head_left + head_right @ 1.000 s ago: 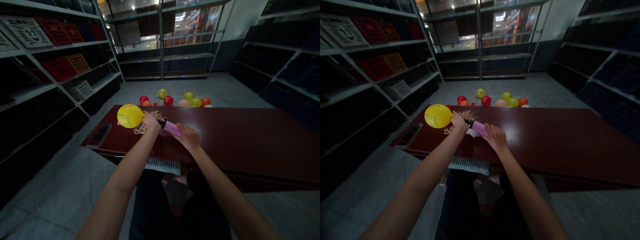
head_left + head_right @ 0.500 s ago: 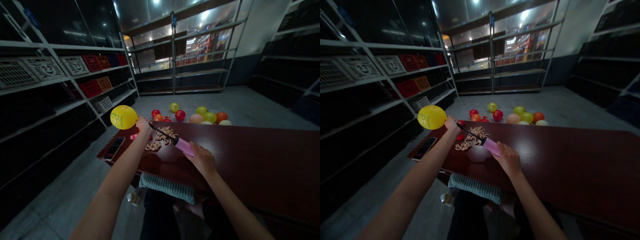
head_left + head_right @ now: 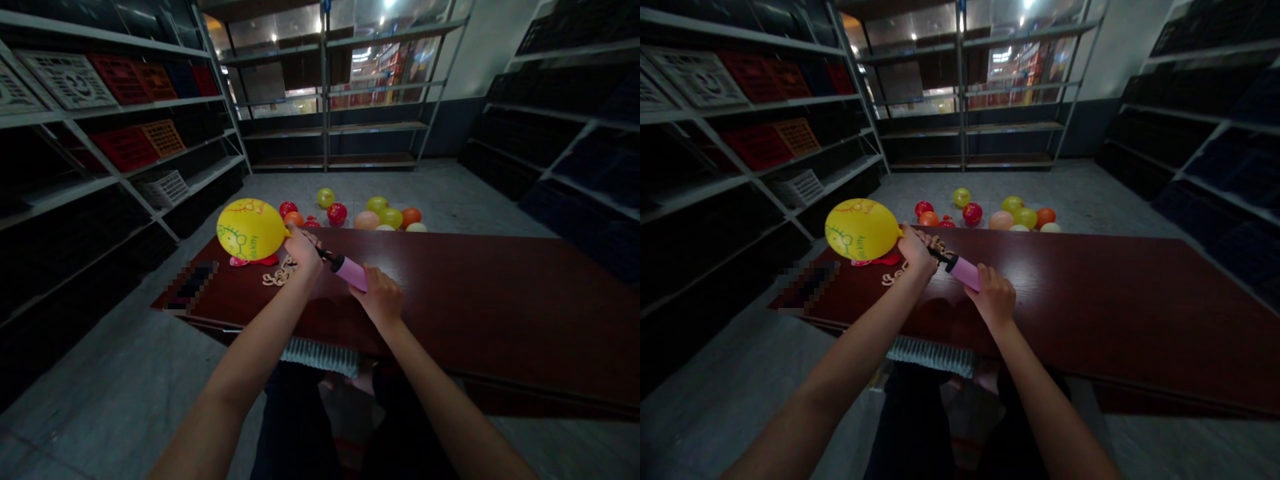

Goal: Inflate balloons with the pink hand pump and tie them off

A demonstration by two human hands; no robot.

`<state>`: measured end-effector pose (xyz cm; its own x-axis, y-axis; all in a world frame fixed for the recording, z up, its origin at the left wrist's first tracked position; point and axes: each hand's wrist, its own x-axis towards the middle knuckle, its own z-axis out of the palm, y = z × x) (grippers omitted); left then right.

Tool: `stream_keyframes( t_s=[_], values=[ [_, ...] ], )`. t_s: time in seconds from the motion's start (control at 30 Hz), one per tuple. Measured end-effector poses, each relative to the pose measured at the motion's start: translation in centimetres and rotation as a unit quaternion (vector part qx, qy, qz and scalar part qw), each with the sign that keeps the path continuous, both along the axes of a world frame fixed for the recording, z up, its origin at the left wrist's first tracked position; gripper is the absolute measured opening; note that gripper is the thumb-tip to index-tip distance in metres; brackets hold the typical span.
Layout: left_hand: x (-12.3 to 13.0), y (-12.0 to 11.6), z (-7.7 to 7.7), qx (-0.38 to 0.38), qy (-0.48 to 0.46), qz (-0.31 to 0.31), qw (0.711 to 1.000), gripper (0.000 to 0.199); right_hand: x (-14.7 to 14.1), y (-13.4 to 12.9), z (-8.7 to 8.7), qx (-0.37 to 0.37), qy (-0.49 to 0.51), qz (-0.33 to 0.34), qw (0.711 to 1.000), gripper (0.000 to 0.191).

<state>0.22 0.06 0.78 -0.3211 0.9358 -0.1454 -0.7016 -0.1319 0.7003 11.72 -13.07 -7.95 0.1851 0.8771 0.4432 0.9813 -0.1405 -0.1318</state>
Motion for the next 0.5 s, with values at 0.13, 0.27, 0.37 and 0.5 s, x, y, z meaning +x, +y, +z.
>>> stream_keyframes(
  t_s=[0.13, 0.27, 0.37, 0.5],
  values=[
    [2.8, -2.0, -1.2, 0.031, 0.005, -0.039, 0.999, 0.055, 0.3, 0.0, -0.6, 0.044, 0.013, -0.004, 0.999, 0.039],
    [2.5, -1.5, -1.4, 0.034, 0.015, -0.046, 0.998, 0.055, 0.2, 0.5, -1.5, 0.103, 0.008, -0.009, 0.995, 0.036],
    [0.7, -0.4, -1.5, 0.000, 0.011, -0.038, 0.999, 0.052, -0.3, 0.9, -1.9, 0.114, -0.013, 0.020, 0.993, 0.039],
    [-2.3, 1.0, -1.4, -0.027, 0.012, -0.033, 0.999, 0.047, -0.7, 1.1, -2.0, 0.108, -0.040, 0.048, 0.992, 0.040]
  ],
)
